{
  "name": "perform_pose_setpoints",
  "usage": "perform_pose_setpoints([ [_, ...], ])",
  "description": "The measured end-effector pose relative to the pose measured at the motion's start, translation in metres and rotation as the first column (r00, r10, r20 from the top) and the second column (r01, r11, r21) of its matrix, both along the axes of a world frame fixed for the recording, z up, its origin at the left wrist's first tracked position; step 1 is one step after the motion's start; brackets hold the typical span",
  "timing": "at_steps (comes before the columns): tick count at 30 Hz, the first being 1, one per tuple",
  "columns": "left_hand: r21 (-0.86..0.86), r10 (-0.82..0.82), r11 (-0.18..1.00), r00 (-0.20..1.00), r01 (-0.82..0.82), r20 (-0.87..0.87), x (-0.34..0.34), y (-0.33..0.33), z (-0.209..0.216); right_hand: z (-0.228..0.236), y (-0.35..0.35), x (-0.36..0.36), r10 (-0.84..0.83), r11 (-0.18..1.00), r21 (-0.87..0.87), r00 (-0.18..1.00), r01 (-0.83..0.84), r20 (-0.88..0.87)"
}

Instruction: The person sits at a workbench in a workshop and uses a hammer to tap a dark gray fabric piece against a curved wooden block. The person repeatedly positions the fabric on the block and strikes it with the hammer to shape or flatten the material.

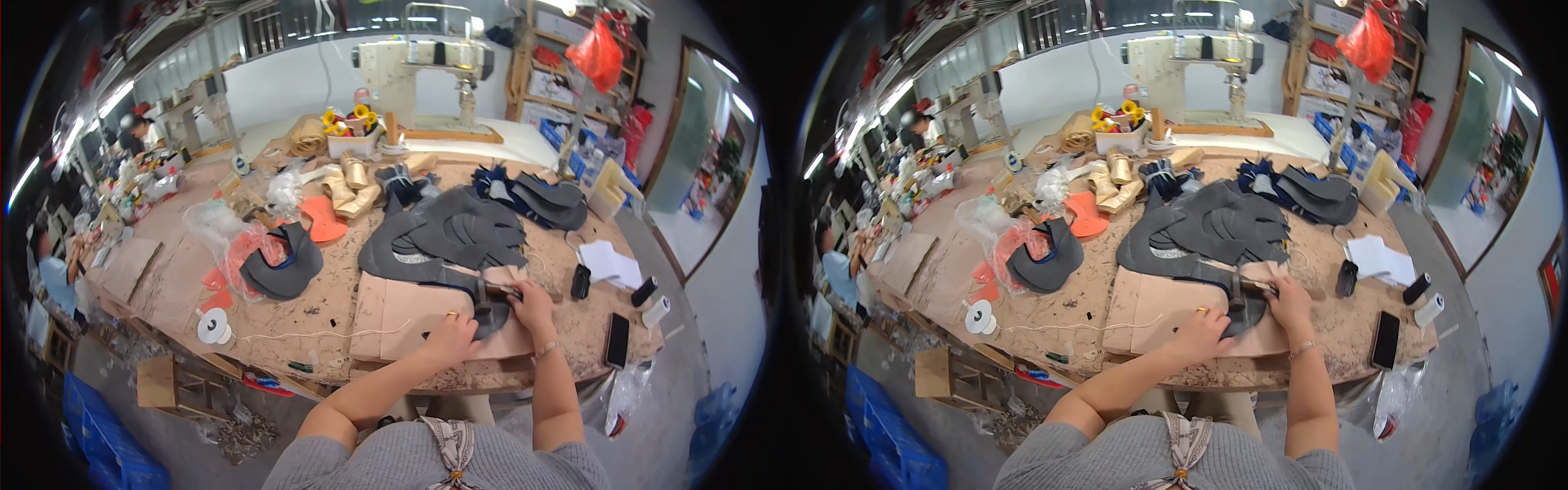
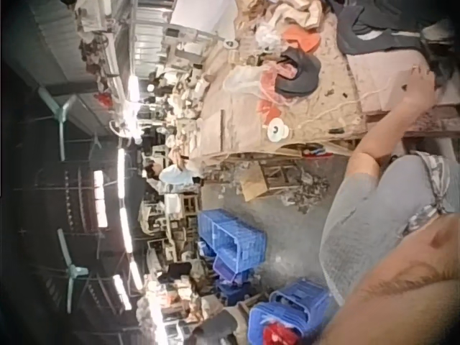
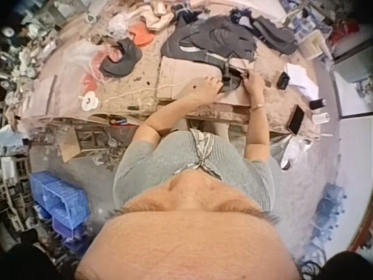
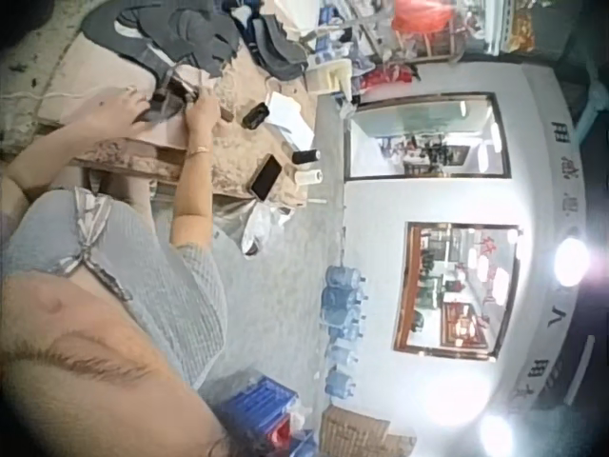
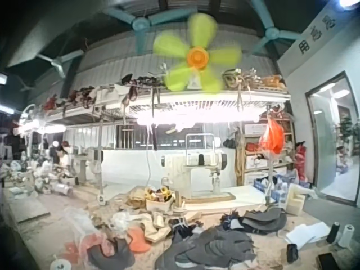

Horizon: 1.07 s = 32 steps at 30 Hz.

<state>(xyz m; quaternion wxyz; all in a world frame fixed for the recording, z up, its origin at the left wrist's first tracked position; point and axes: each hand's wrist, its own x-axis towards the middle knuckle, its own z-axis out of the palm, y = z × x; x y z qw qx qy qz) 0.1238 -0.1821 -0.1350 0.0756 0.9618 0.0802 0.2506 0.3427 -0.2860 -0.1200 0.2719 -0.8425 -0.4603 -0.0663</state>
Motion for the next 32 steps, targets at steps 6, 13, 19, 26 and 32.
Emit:
perform_pose_setpoints([
  [6, 0.157, -0.015, 0.988, 0.997, 0.003, 0.076, -0.003, 0.039, 0.026, -0.027, -0.049, 0.006, -0.244, 0.968, 0.092, 0.964, 0.235, 0.108],
  [13, -0.35, 0.457, 0.886, 0.709, -0.305, 0.537, -0.104, 0.172, 0.159, -0.049, -0.099, 0.032, -0.501, 0.865, 0.066, 0.862, 0.497, 0.077],
  [19, -0.394, 0.357, 0.916, 0.29, 0.077, 0.888, -0.199, 0.306, 0.146, -0.047, -0.099, 0.031, -0.519, 0.854, 0.004, 0.853, 0.52, 0.062],
  [26, -0.466, 0.557, 0.783, 0.132, -0.413, 0.82, -0.219, 0.327, 0.142, -0.053, -0.099, 0.023, -0.504, 0.864, 0.071, 0.859, 0.499, 0.094],
  [32, 0.296, 0.583, 0.654, 0.714, -0.696, 0.388, -0.295, 0.335, 0.084, -0.07, -0.102, 0.019, -0.427, 0.902, 0.144, 0.886, 0.406, 0.178],
])
